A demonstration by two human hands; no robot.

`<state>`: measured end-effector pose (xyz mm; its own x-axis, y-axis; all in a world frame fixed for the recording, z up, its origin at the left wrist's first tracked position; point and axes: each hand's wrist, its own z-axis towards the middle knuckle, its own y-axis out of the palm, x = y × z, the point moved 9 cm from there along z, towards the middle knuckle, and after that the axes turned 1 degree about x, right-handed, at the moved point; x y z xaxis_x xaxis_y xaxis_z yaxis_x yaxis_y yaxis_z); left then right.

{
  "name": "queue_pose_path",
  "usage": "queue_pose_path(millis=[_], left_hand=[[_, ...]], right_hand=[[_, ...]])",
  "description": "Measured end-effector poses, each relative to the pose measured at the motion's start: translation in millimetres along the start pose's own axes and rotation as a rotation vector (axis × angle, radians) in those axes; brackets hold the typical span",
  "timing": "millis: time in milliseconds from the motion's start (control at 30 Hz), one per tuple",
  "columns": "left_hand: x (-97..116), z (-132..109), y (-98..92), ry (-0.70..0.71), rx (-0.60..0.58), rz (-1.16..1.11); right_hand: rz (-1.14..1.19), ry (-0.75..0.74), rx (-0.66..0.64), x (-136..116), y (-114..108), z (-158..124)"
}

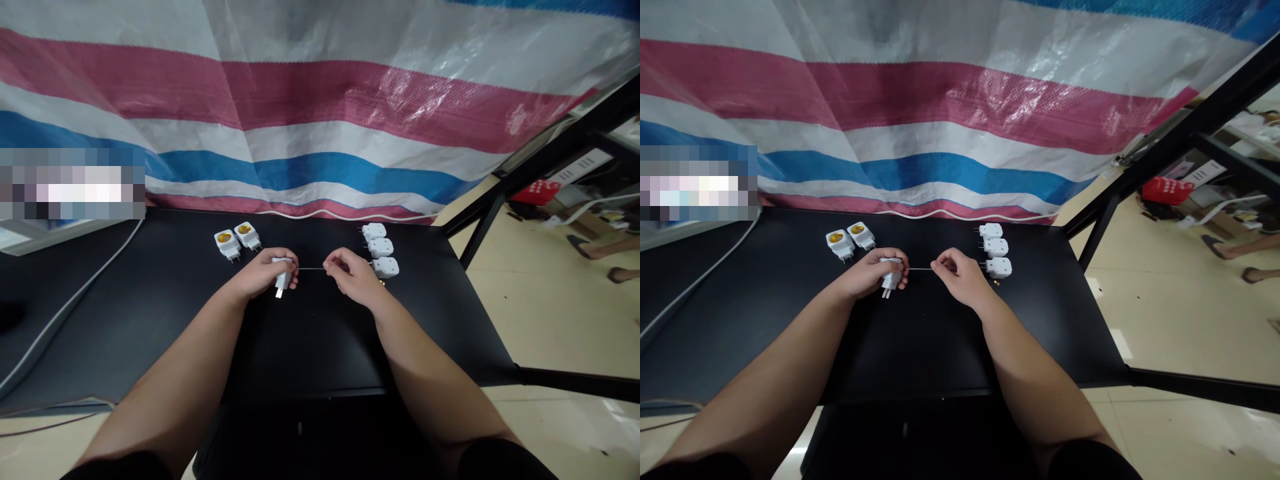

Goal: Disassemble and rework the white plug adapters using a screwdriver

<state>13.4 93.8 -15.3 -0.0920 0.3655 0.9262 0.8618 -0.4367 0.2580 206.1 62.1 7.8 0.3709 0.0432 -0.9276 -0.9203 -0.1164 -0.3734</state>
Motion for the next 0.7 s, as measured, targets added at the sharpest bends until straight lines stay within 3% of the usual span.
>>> queue_pose_path(millis=[133,300,400,500,600,700], left_hand=[[1,-1,0.4,0.005,0.001,0.013],[4,-2,3.8,0.027,-0.022,0.02],[4,-2,4.3,0.036,-0.025,0.016],[5,-2,3.2,0.055,-0.013,0.039],[4,-1,2.5,0.064,-0.002,0.064],[4,-1,3.1,0.059,-0.005,0.058]], right_hand=[[0.016,0.099,-0.003,9,-2,2],[0.041,-0.066,0.022,-6,-9,4],[0.075,-0.084,-0.006,-7,-4,3],[0.124,0.044,-0.024,3,1,3],[0.016,0.166,-0.051,12,3,1],[-0.087,0.047,-0.047,0,-2,1]])
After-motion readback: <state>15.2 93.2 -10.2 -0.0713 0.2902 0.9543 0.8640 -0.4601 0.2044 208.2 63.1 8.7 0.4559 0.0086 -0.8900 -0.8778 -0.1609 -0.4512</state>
